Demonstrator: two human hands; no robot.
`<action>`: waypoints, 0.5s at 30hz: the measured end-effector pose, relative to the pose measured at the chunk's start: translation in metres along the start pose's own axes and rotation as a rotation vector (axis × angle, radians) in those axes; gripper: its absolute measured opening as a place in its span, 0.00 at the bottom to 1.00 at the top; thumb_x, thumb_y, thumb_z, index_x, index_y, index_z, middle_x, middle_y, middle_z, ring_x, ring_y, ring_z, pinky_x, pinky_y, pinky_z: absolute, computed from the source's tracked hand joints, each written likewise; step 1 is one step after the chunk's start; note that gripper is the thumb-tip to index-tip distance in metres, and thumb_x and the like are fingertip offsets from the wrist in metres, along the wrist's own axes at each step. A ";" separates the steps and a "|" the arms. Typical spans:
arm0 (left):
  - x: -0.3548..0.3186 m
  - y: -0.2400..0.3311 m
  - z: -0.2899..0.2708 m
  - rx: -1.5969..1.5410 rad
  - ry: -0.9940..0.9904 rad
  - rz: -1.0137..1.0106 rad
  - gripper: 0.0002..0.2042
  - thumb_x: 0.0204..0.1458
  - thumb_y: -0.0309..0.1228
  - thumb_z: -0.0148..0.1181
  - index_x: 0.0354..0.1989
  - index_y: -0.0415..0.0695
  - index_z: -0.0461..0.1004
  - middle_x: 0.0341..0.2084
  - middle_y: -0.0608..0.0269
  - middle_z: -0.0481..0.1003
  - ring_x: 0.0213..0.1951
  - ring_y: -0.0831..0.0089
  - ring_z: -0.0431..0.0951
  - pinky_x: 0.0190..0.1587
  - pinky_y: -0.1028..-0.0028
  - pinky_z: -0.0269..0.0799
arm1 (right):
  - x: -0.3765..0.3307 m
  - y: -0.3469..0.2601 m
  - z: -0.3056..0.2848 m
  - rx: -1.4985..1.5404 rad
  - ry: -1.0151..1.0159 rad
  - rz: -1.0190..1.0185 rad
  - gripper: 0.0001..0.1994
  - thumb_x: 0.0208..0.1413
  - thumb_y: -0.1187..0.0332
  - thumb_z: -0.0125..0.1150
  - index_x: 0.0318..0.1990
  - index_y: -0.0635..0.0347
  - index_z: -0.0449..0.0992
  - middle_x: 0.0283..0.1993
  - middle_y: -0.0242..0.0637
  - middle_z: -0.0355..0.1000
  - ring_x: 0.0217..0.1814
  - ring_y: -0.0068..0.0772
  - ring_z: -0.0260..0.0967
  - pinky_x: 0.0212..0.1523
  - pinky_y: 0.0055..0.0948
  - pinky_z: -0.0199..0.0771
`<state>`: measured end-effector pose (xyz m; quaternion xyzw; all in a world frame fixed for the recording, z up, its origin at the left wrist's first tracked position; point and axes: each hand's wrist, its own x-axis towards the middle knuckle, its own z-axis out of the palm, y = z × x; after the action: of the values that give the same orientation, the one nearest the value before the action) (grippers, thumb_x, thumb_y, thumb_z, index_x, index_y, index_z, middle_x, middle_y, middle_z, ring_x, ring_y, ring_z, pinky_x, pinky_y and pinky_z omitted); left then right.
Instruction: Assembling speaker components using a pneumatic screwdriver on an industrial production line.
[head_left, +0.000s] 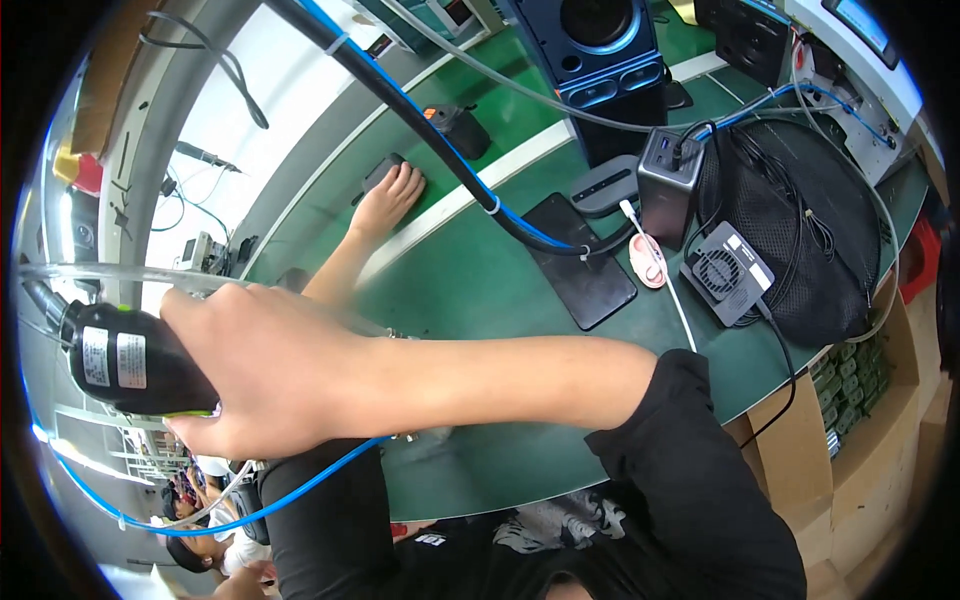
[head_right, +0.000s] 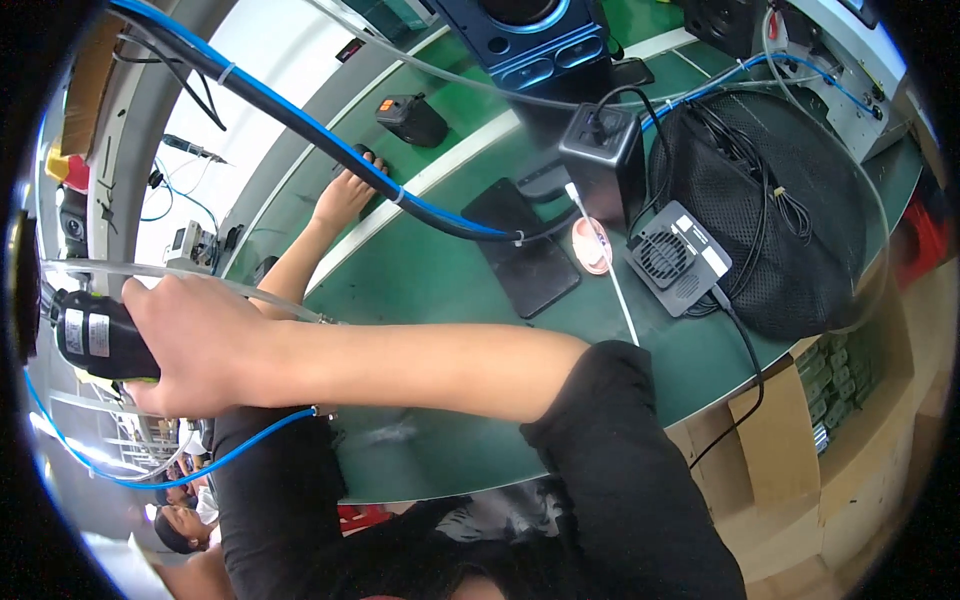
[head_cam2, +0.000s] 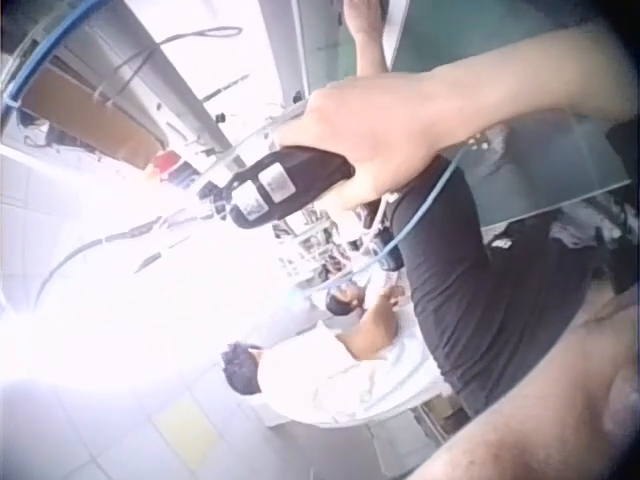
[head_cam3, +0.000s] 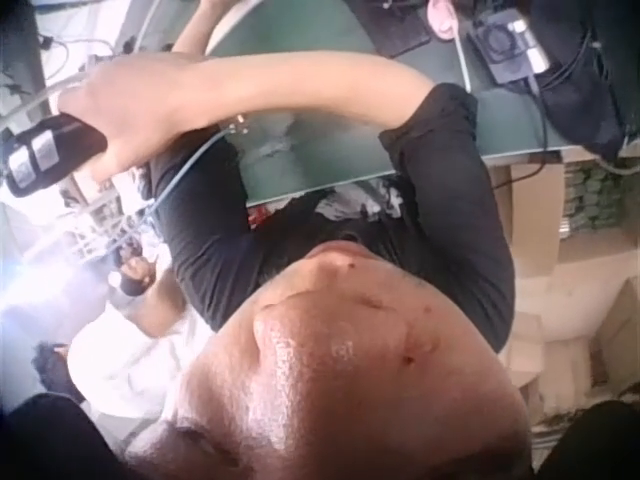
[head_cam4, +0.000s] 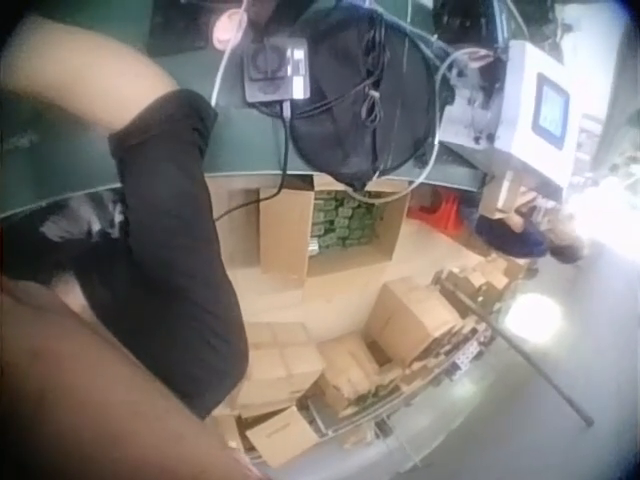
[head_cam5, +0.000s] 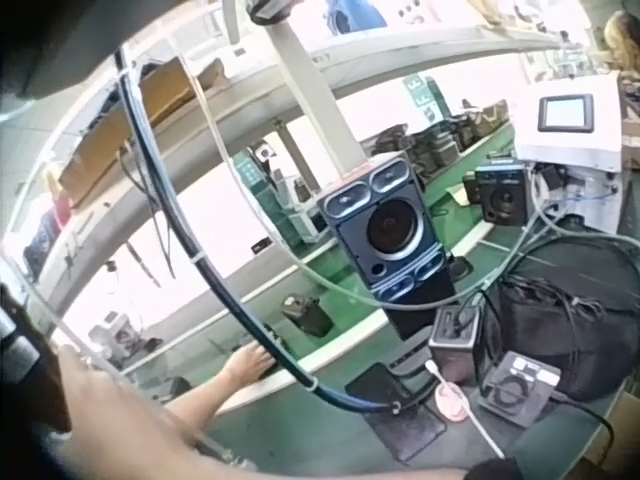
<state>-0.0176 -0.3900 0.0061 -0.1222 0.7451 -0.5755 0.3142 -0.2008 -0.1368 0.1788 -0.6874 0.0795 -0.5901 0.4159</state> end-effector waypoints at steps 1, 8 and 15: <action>-0.001 -0.003 0.003 0.054 0.036 0.017 0.29 0.59 0.36 0.49 0.69 0.45 0.57 0.65 0.62 0.61 0.67 0.60 0.59 0.71 0.62 0.53 | 0.000 -0.001 0.001 0.001 -0.015 -0.007 0.27 0.41 0.56 0.70 0.39 0.75 0.70 0.32 0.61 0.75 0.38 0.61 0.77 0.43 0.46 0.78; -0.029 -0.040 -0.052 -0.840 0.292 -0.970 0.44 0.31 0.30 0.73 0.62 0.36 0.59 0.57 0.47 0.65 0.60 0.51 0.65 0.64 0.64 0.64 | 0.010 0.009 -0.004 -0.004 0.118 -0.197 0.28 0.42 0.55 0.69 0.40 0.75 0.73 0.34 0.59 0.76 0.38 0.57 0.78 0.43 0.43 0.78; -0.130 0.014 -0.192 -1.437 0.766 -1.330 0.45 0.27 0.36 0.76 0.58 0.34 0.61 0.52 0.42 0.67 0.55 0.44 0.68 0.60 0.58 0.65 | 0.007 0.003 -0.036 0.020 0.010 0.060 0.20 0.60 0.58 0.63 0.48 0.66 0.72 0.32 0.34 0.73 0.26 0.23 0.70 0.29 0.22 0.71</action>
<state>-0.0317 -0.1656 0.0626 -0.4742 0.7436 -0.0549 -0.4682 -0.2294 -0.1602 0.1806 -0.6775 0.0964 -0.5814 0.4400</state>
